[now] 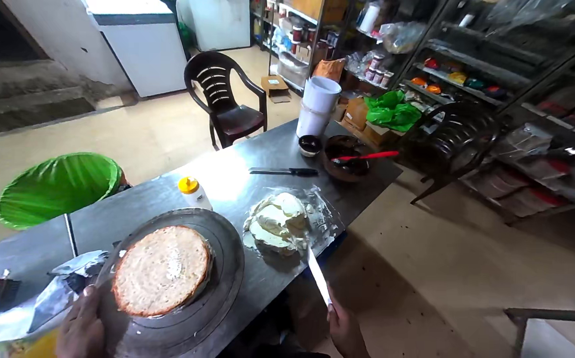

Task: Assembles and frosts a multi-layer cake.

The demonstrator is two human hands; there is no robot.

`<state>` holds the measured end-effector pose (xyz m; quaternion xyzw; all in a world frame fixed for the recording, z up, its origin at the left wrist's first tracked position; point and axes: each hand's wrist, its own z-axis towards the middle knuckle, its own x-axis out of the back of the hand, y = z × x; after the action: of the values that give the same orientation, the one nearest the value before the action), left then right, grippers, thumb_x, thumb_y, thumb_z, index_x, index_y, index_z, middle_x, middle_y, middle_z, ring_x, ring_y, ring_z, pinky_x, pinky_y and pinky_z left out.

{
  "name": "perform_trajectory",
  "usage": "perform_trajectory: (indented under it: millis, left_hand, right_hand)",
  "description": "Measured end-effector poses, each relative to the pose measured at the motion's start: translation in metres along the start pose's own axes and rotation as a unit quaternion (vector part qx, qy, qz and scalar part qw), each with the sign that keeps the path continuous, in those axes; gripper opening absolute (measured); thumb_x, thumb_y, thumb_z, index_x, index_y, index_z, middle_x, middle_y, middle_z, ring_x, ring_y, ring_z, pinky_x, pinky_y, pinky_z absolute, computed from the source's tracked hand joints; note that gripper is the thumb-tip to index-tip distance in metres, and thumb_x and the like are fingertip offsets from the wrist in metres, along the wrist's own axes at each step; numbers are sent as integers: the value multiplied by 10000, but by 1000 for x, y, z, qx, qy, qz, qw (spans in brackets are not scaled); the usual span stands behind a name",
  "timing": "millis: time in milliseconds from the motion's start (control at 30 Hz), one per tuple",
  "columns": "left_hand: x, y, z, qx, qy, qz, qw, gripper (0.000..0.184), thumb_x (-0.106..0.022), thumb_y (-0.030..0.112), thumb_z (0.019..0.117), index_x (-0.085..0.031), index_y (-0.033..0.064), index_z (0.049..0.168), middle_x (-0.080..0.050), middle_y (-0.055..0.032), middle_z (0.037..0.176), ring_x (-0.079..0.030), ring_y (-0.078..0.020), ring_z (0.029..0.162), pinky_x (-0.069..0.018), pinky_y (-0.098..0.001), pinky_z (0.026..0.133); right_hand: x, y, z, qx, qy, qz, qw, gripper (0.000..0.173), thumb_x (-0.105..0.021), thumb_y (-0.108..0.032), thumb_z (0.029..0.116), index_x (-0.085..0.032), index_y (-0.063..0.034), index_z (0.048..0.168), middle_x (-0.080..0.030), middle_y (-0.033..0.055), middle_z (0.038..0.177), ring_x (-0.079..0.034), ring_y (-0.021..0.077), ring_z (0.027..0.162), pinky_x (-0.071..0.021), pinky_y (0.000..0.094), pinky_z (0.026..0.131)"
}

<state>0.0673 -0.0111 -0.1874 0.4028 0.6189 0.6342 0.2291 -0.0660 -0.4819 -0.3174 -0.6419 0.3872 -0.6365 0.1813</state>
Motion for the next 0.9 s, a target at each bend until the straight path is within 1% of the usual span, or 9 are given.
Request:
perform_trajectory:
  millis: [100, 167, 233, 333, 467, 600, 733, 833, 900]
  left_hand:
    - [0, -3, 0, -4, 5, -17, 1000, 378, -426, 347, 1098, -648, 51, 1170, -653, 50, 944, -616, 23, 840, -541, -229, 811]
    - [2, -11, 6, -25, -1, -32, 999, 363, -437, 333, 1097, -656, 47, 1143, -666, 57, 923, -631, 22, 830, -555, -229, 805]
    - [4, -15, 8, -37, -4, -47, 998, 348, -444, 316, 1097, -667, 50, 1119, -676, 58, 902, -641, 14, 815, -564, -235, 795]
    - [3, -14, 6, -27, -4, -56, 998, 370, -435, 334, 1101, -671, 53, 1145, -682, 54, 918, -644, 12, 830, -567, -237, 803]
    - [1, -12, 0, -31, -2, -54, 998, 355, -420, 313, 1104, -671, 61, 1090, -662, 83, 853, -630, 31, 774, -557, -211, 759]
    - [2, -16, 0, -36, -8, -58, 998, 355, -416, 314, 1105, -666, 63, 1108, -661, 82, 856, -634, 28, 777, -560, -209, 759]
    - [3, -22, 4, -32, 4, -55, 998, 364, -431, 319, 1098, -669, 43, 1104, -661, 72, 867, -627, 30, 785, -551, -217, 786]
    - [4, -23, 5, -39, 10, -59, 997, 332, -431, 281, 1096, -657, 39, 1067, -648, 85, 843, -625, 38, 768, -552, -210, 778]
    - [6, -23, 3, -38, 3, -65, 997, 347, -422, 299, 1099, -664, 54, 1056, -654, 77, 834, -632, 18, 764, -560, -230, 770]
  right_hand:
    - [-18, -25, 20, 14, -55, -19, 998, 581, -499, -47, 989, -439, -105, 1564, -738, 190, 1141, -740, 315, 883, -584, 511, 877]
    - [-30, -36, 31, -19, -105, 30, 994, 571, -474, -96, 1016, -422, -165, 1580, -733, 169, 1033, -707, 281, 812, -580, 483, 822]
    - [-34, -46, 37, -61, -149, 114, 980, 554, -449, -162, 1043, -397, -201, 1593, -685, 120, 860, -640, 219, 644, -576, 423, 646]
    - [-20, -65, 42, -117, -199, 262, 937, 578, -448, -158, 1063, -310, -185, 1624, -607, 66, 750, -546, 162, 501, -509, 339, 466]
    - [2, -76, 48, -158, -223, 424, 864, 569, -474, -141, 1064, -341, -202, 1614, -549, 51, 715, -490, 133, 484, -442, 283, 427]
    - [30, -83, 58, -155, -212, 468, 844, 565, -483, -144, 1055, -368, -226, 1603, -536, 44, 718, -470, 122, 479, -420, 270, 415]
    - [71, -89, 69, -101, -162, 445, 875, 580, -479, -133, 1042, -351, -171, 1607, -557, 55, 728, -504, 137, 491, -446, 280, 419]
    - [97, -93, 74, -45, -116, 303, 945, 570, -453, -147, 1055, -336, -148, 1613, -623, 65, 762, -554, 162, 502, -505, 317, 450]
    - [105, -101, 71, -35, -125, 226, 966, 573, -430, -147, 1057, -323, -168, 1619, -657, 60, 813, -579, 168, 522, -531, 330, 481]
